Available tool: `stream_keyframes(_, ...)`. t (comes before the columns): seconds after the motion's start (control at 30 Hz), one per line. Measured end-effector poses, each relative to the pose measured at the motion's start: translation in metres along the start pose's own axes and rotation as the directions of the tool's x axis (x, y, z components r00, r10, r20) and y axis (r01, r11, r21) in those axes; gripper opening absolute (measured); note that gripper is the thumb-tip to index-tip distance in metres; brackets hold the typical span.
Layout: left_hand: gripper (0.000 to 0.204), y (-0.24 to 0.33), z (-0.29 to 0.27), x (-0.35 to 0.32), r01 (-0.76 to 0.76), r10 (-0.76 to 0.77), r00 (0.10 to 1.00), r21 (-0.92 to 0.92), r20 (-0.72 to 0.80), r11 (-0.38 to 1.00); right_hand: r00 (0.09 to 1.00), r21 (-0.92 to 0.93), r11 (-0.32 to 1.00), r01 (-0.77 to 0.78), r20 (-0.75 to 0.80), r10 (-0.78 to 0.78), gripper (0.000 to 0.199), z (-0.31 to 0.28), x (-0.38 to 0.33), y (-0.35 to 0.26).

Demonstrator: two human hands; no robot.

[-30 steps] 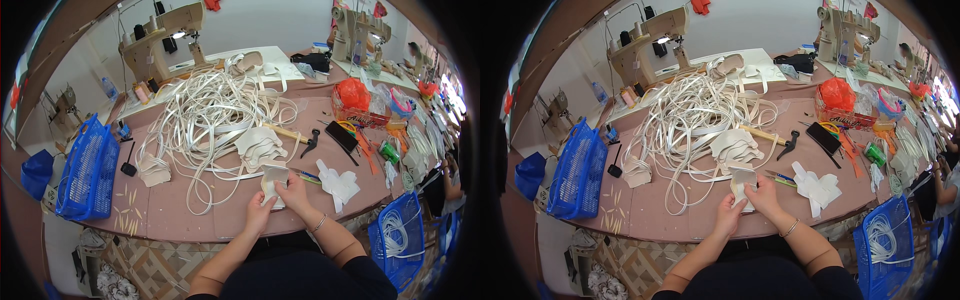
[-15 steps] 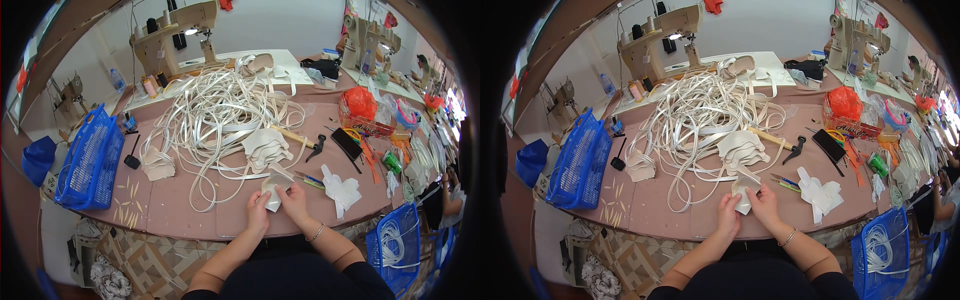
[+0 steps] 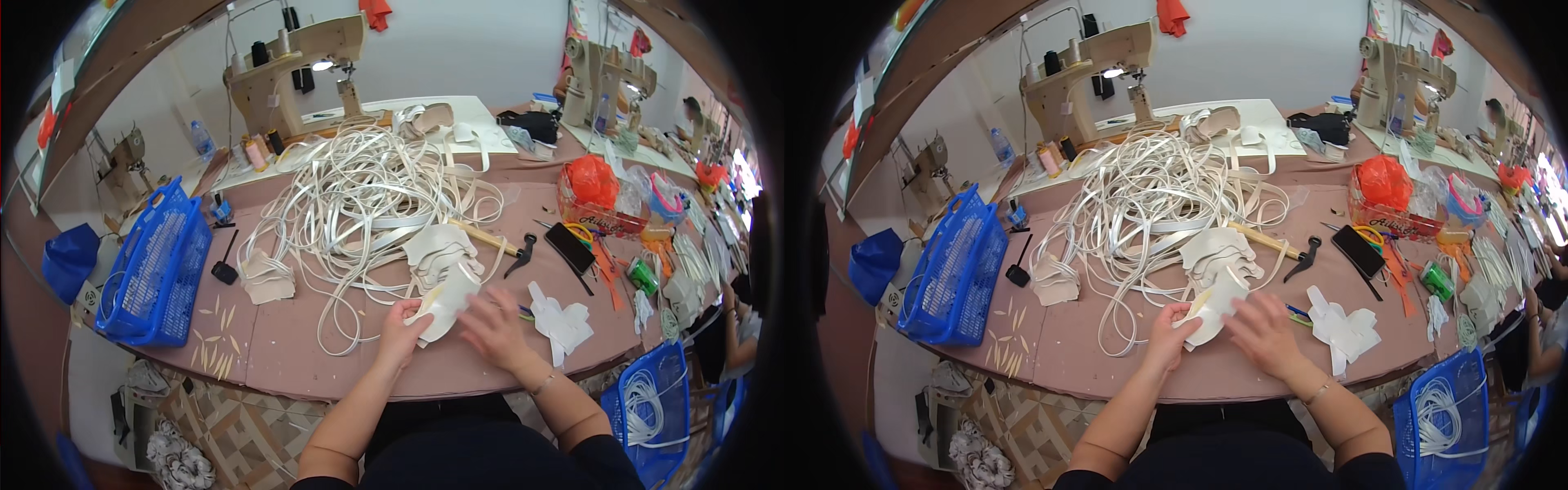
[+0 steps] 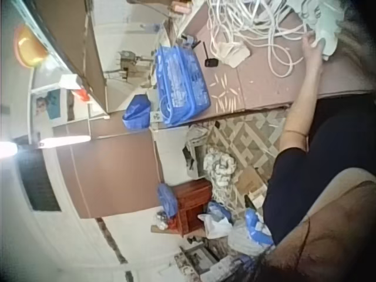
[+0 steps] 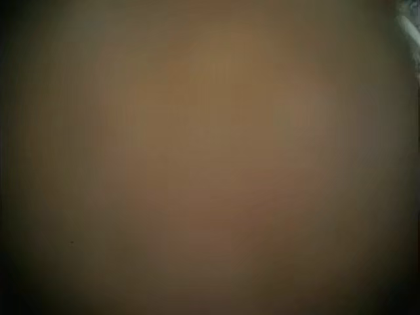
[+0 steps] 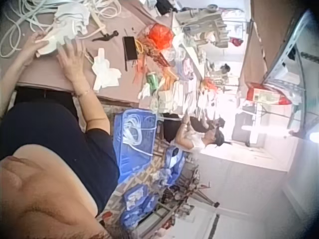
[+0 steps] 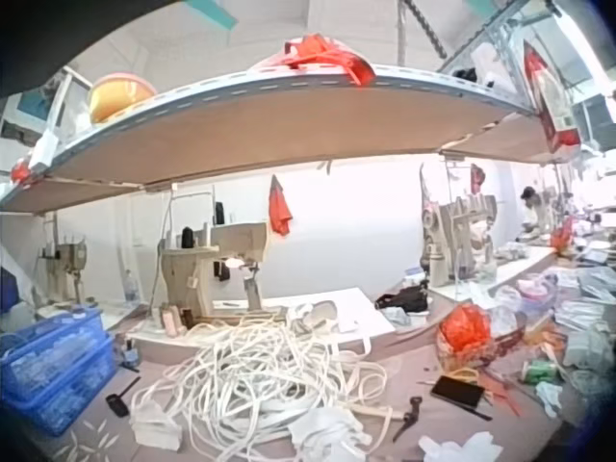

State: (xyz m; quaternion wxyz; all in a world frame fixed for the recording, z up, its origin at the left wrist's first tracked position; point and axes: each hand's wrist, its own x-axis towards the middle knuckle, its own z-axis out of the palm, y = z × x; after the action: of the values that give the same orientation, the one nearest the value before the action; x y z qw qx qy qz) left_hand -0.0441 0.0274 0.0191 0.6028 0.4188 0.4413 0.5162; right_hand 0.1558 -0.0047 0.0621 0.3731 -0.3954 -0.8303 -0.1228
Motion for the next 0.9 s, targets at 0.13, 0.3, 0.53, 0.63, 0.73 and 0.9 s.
stream_keyframes(0.13,0.038,0.026,0.005,-0.011,0.257,-0.127,0.936,-0.393,0.328,0.883,1.0,-0.021,1.0,-0.004,-0.009,0.004,0.023,0.016,0.002,0.008)
stream_keyframes(0.3,0.046,0.022,0.026,-0.018,-0.215,0.243,0.96,-0.188,0.14,0.958,0.588,0.814,0.042,-0.579,0.382,0.713,0.011,0.039,0.015,0.01)
stream_keyframes(0.53,0.038,0.004,0.033,-0.004,-0.271,0.272,0.961,0.025,-0.048,0.962,0.561,0.824,-0.307,-0.476,0.553,0.616,0.01,0.043,0.023,-0.011)
stream_keyframes(0.63,0.028,-0.003,0.025,0.004,-0.292,0.292,0.956,0.059,-0.008,0.955,0.541,0.774,-0.449,-0.448,0.634,0.553,0.013,0.044,0.015,-0.004)
stream_keyframes(0.73,0.019,0.002,0.023,0.003,-0.006,0.014,1.0,-0.411,0.015,0.912,0.544,0.746,-0.555,-0.368,0.657,0.523,0.015,0.036,0.018,-0.002)
stream_keyframes(0.9,0.025,0.003,0.015,0.002,0.119,-0.035,0.987,-0.563,0.158,0.818,0.55,0.757,-0.542,-0.366,0.645,0.53,0.016,0.033,0.014,0.01)
